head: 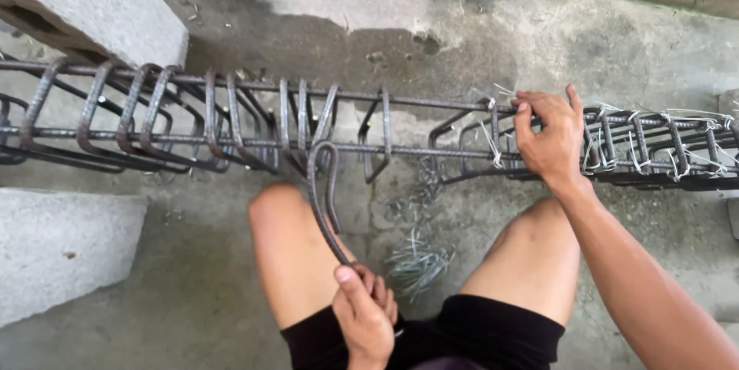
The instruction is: The person sits on the floor and ties a rebar cage using thin wire. They wrap the wire around the intersections of the rebar bars and twist it to secure the structure.
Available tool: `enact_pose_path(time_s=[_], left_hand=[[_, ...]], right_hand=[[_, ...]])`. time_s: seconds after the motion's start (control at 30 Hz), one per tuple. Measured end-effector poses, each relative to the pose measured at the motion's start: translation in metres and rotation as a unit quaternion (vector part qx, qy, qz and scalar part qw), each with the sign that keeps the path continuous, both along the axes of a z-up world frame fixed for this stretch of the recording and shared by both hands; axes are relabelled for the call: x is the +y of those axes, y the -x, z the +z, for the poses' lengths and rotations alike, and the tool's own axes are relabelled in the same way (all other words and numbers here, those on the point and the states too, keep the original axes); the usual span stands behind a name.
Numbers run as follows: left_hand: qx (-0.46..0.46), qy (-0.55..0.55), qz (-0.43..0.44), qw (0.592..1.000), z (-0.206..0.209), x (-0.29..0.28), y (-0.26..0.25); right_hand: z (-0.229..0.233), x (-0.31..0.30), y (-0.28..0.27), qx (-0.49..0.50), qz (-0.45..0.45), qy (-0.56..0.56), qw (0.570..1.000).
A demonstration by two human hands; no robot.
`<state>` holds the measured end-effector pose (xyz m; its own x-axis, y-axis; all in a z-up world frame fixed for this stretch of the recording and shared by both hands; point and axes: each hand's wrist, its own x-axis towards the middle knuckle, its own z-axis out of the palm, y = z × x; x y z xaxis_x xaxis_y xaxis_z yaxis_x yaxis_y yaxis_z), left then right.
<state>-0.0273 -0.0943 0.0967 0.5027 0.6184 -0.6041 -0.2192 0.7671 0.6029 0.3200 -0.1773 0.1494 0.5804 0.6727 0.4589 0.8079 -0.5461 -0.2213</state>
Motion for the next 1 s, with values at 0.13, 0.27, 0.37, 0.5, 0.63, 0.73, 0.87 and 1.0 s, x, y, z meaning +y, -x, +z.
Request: enact_pose_path(time_s=[0.13,0.27,0.37,0.5,0.63,0.73,0.87,1.0], left_hand=[[0.078,0.065,-0.154,0.983,0.0,0.018,-0.005],[0.104,-0.111,-0.163,0.975,0.023,0.033,-0.003],[0.158,-0.256,-0.171,0.938,0.046,0.056,-0.008],[0.237,-0.39,-0.221,0.862,0.09,0.095,-0.015],[0.224,-0.382,-0.201,0.874,0.097,0.098,-0.012],[0.177,-0.448,-0.173,0.859,0.115,0.098,-0.023],[0.108,-0.426,-0.076,0.895,0.121,0.093,-0.044],[0.132,-0.209,-0.118,0.962,0.102,0.095,-0.074]], right_hand=[[0.003,0.002,0.005,-0.012,-0.005,-0.004,1.0],[0.0,0.001,0.005,-0.015,0.003,-0.017,1.0],[0.003,0.003,0.004,-0.022,0.003,-0.016,1.0],[0.003,-0.001,0.002,-0.001,-0.01,0.039,0.999],[0.003,0.0,-0.001,-0.008,-0.019,0.077,0.997],[0.004,-0.001,-0.006,-0.029,-0.006,0.073,0.997],[-0.004,-0.006,-0.005,-0.034,0.021,0.068,0.997],[-0.022,-0.016,-0.02,-0.037,-0.005,0.082,0.996]])
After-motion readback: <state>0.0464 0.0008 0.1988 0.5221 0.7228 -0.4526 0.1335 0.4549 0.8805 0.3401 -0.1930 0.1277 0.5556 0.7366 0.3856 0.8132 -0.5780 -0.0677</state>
